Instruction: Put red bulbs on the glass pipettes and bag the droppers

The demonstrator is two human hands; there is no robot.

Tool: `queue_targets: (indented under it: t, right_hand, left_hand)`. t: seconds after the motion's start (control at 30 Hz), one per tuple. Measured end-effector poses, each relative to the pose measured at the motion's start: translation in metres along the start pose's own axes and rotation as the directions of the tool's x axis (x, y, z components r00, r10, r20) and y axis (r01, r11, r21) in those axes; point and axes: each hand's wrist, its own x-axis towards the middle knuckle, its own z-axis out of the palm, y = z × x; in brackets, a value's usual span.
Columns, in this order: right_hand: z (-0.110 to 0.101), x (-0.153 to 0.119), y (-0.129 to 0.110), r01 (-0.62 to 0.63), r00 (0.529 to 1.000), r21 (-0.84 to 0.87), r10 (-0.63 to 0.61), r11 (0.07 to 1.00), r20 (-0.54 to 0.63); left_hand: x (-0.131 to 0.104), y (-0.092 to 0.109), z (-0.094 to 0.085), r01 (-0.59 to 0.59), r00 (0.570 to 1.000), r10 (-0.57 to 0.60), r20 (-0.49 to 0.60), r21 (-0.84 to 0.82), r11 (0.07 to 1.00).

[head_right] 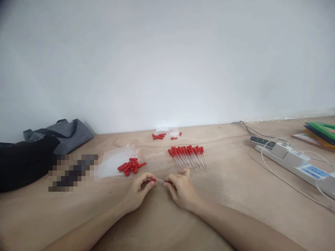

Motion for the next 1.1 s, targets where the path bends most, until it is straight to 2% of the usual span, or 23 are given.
queue_targets:
  t: [0.17, 0.47, 0.57, 0.8, 1.1]
  right_hand:
    - [0.001, -0.001, -0.003, 0.036, 0.999, -0.034, -0.037, 0.999, -0.006]
    - [-0.003, 0.001, 0.000, 0.219, 0.971, -0.273, -0.236, 0.937, -0.030]
    - [-0.002, 0.002, 0.002, 0.246, 0.963, -0.313, -0.267, 0.917, -0.026]
    - [0.002, 0.007, 0.000, 0.238, 0.967, -0.289, -0.254, 0.927, -0.019]
    - [0.005, 0.012, -0.005, 0.142, 0.989, -0.238, -0.131, 0.961, 0.063]
  left_hand:
    - [0.001, 0.001, -0.001, 0.007, 0.998, -0.007, 0.061, 0.007, 1.000]
    - [-0.002, 0.003, -0.001, -0.063, 0.998, 0.061, 0.020, 0.193, 0.979]
    - [-0.004, 0.002, 0.000, -0.099, 0.995, 0.102, 0.003, 0.261, 0.960]
    - [-0.006, 0.004, 0.000, -0.227, 0.970, 0.244, -0.001, 0.362, 0.904]
    - [-0.007, 0.006, 0.000, -0.268, 0.958, 0.286, 0.007, 0.376, 0.887]
